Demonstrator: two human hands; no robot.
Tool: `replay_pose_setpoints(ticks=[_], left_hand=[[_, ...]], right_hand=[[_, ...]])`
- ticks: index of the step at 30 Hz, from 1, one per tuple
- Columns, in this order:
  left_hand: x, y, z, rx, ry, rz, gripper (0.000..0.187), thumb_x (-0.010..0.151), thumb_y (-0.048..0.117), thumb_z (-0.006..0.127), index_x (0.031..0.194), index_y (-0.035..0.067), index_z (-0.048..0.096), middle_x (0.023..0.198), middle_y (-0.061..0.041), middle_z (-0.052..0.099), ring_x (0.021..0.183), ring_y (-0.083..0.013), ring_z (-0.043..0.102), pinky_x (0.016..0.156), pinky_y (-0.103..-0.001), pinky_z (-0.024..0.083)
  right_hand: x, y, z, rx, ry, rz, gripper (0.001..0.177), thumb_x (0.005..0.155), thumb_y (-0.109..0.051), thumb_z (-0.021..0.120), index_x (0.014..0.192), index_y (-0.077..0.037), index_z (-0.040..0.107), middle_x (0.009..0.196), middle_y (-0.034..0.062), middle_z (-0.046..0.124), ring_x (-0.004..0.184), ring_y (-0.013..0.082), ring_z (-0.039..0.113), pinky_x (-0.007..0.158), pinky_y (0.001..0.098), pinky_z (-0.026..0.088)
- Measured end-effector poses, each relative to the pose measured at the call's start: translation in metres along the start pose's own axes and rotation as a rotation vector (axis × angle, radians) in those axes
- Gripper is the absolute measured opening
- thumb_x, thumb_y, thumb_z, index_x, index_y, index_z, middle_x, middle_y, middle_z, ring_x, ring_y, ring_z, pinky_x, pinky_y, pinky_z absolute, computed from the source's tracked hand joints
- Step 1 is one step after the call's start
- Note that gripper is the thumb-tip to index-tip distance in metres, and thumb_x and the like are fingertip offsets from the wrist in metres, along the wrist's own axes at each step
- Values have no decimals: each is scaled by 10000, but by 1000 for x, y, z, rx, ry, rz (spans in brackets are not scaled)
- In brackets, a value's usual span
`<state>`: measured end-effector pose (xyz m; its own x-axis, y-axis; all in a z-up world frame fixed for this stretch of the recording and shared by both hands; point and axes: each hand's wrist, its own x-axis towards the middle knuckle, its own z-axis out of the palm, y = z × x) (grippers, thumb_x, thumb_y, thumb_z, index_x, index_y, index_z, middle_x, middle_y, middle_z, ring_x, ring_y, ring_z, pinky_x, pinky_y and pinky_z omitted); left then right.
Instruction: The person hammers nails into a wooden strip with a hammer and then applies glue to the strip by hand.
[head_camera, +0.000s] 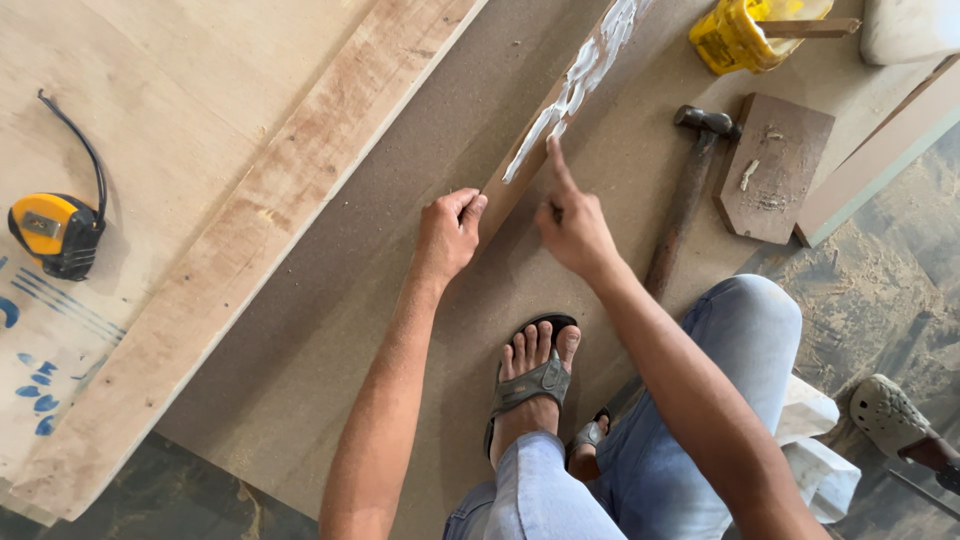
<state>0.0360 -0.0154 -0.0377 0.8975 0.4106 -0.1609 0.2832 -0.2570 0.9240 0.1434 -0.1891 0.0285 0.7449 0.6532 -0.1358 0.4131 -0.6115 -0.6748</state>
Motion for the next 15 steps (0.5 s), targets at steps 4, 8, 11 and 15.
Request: replay_pose_setpoints(ticks=[4,8,11,15], left_hand=[[1,3,0,-8,34,67,260,1034,219,625,1035,-27,708,906,-208,741,831,-351,747,681,-411,568],[1,8,-3,30,-66,-98,265,1042,235,593,1042,-2,712,869,-172,754,785,-291,752,666,-398,570],[0,10,-2,2,-16,-17,256,1038,217,611,1067,-15,715,924,-176,761,834,-286,763,705,-391,574],[-1,7,-2,-10,13,-7,256,1027,217,629,1053,-20,722,955,-200,754,884,-334,761,723,-402,569]], right_hand=[[-2,-5,0,-479,-120,-19,922,842,-108,633,1620,51,165,623,155,649,474,285,610,512,418,523],[5,-13,-6,-667,-278,-6,709,996,-212,575,1588,43,278,648,124,655,475,221,626,421,392,526],[18,-9,-25,-465,-230,21,540,1065,-160,513,1576,-26,404,713,94,674,541,198,646,471,372,559],[43,6,-51,-256,12,-108,676,933,-88,581,1583,2,418,759,141,694,670,235,691,635,405,589]])
